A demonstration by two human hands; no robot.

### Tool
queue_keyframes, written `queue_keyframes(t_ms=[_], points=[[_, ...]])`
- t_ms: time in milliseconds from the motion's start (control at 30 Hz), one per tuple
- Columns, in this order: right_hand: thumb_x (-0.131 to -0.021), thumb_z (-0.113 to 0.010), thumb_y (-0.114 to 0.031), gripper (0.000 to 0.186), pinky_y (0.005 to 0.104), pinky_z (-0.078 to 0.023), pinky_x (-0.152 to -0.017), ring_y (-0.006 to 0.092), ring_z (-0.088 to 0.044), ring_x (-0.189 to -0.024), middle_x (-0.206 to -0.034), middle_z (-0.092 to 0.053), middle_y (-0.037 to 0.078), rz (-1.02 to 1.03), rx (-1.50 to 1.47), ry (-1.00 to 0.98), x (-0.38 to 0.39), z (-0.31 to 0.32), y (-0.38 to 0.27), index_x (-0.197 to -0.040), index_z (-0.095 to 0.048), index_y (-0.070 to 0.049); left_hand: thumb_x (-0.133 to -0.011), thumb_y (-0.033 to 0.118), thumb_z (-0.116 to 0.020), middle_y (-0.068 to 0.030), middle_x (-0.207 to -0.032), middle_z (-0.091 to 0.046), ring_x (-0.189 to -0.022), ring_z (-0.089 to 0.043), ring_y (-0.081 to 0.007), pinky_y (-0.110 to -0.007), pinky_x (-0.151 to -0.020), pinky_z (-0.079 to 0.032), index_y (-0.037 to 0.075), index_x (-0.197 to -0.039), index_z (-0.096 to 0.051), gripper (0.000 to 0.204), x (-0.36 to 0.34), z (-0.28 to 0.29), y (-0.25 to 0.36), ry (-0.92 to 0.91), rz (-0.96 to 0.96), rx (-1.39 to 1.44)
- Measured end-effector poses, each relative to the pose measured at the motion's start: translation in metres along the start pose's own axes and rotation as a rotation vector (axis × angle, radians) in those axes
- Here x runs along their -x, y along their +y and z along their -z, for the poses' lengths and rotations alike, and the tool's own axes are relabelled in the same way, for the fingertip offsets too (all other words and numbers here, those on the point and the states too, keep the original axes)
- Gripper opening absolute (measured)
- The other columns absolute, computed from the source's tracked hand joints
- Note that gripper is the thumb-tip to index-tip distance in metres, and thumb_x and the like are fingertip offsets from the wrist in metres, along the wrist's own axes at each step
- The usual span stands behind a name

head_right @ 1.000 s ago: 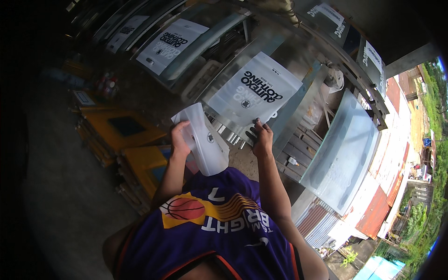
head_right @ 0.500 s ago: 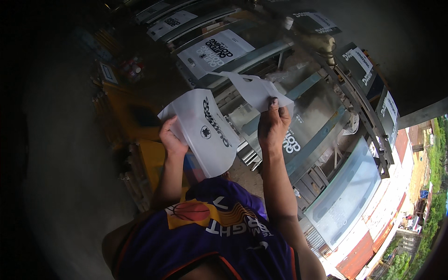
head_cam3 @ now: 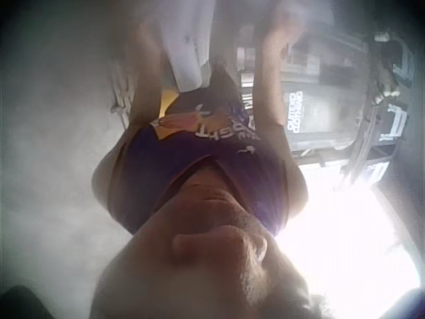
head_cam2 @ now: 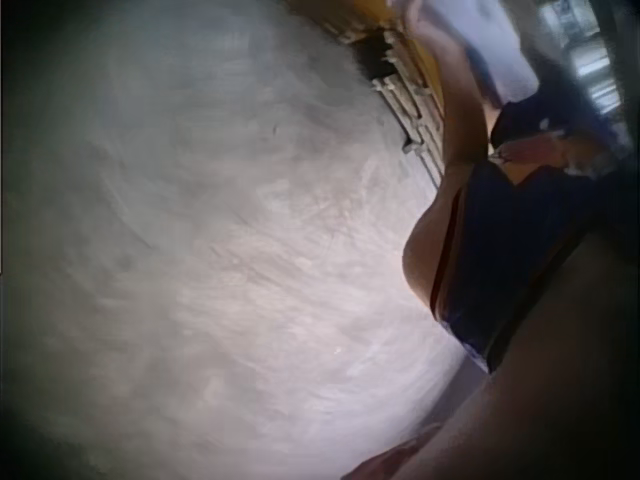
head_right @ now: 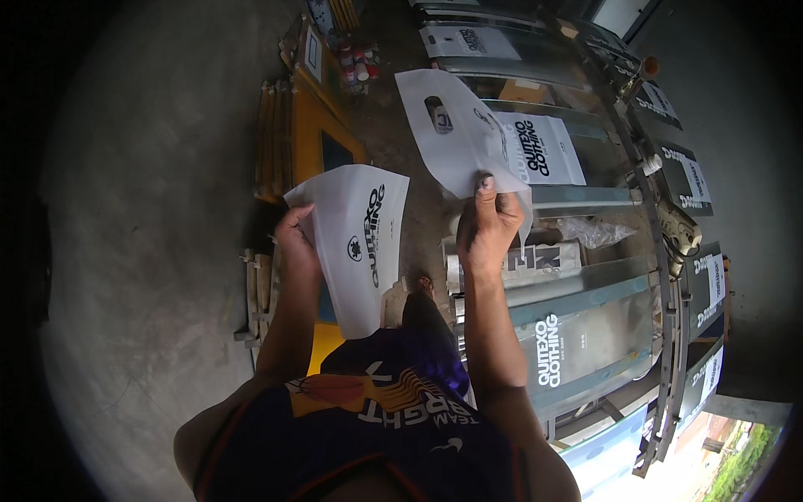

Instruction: The person repeatedly picks up, lifts, and places white plastic sheets labeled 'QUITEKO CLOTHING' onto a workbench in a cluttered workshop. The person handles the sheets one at a time, moving them between different positions on the bench and nearby surfaces.

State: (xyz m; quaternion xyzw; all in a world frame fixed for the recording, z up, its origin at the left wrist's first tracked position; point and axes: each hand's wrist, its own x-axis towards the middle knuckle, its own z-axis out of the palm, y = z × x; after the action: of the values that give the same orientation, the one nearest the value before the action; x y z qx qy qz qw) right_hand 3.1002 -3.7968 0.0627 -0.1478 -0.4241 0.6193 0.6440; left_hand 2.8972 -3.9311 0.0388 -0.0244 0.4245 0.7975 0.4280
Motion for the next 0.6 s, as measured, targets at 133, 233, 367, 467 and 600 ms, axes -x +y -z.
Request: queue_keyframes(t_ms=[133,233,367,467,600], points=[[-0.096,-0.061,-0.013,0.024,0.0289,-0.046,-0.086,0.0131,-0.059,-0.094,-0.105,-0.066,0.006,-0.073,-0.077,-0.049,-0.046,-0.04,0.059,-0.113,-0.064,0.003,-0.08,0.022,-0.055,-0.013,-0.104,-0.063,-0.096,-0.063,-0.027,-0.037,-0.087,-0.051,-0.002,-0.115,-0.058,0.043,-0.045,0.017,0.024,-0.013,-0.013,0.014],[-0.096,-0.062,-0.013,0.025,0.0326,-0.045,-0.092,0.0157,-0.06,-0.098,-0.107,-0.066,0.007,-0.136,-0.123,-0.11,-0.088,-0.053,0.108,-0.114,-0.064,0.003,-0.079,0.021,-0.055,-0.0139,-0.105,-0.063,-0.095,-0.063,-0.0274,-0.039,-0.085,-0.052,-0.003,-0.119,-0.055,0.047,-0.082,0.009,0.043,-0.058,-0.096,0.069],[-0.095,-0.063,-0.014,0.024,0.0313,-0.045,-0.088,0.0143,-0.059,-0.096,-0.104,-0.065,0.006,-0.14,-0.125,-0.127,-0.161,-0.076,0.171,-0.111,-0.064,0.004,-0.079,0.02,-0.053,-0.0164,-0.106,-0.063,-0.091,-0.065,-0.0276,-0.037,-0.079,-0.055,-0.004,-0.122,-0.053,0.049,-0.156,-0.01,0.072,-0.155,-0.11,0.124],[-0.094,-0.064,-0.015,0.026,0.031,-0.045,-0.089,0.0139,-0.058,-0.095,-0.103,-0.064,0.005,-0.188,-0.114,-0.131,-0.22,-0.09,0.211,-0.112,-0.063,0.004,-0.079,0.018,-0.051,-0.0172,-0.103,-0.064,-0.085,-0.067,-0.0275,-0.037,-0.072,-0.057,-0.004,-0.121,-0.053,0.047,-0.218,-0.038,0.089,-0.073,-0.1,0.14],[-0.095,-0.063,-0.014,0.026,0.0329,-0.044,-0.094,0.0153,-0.058,-0.1,-0.107,-0.064,0.007,-0.198,-0.129,-0.152,-0.293,-0.106,0.254,-0.113,-0.062,0.005,-0.079,0.018,-0.05,-0.0169,-0.101,-0.065,-0.081,-0.067,-0.0281,-0.038,-0.069,-0.057,-0.003,-0.12,-0.054,0.046,-0.297,-0.078,0.112,-0.038,-0.074,0.114]])
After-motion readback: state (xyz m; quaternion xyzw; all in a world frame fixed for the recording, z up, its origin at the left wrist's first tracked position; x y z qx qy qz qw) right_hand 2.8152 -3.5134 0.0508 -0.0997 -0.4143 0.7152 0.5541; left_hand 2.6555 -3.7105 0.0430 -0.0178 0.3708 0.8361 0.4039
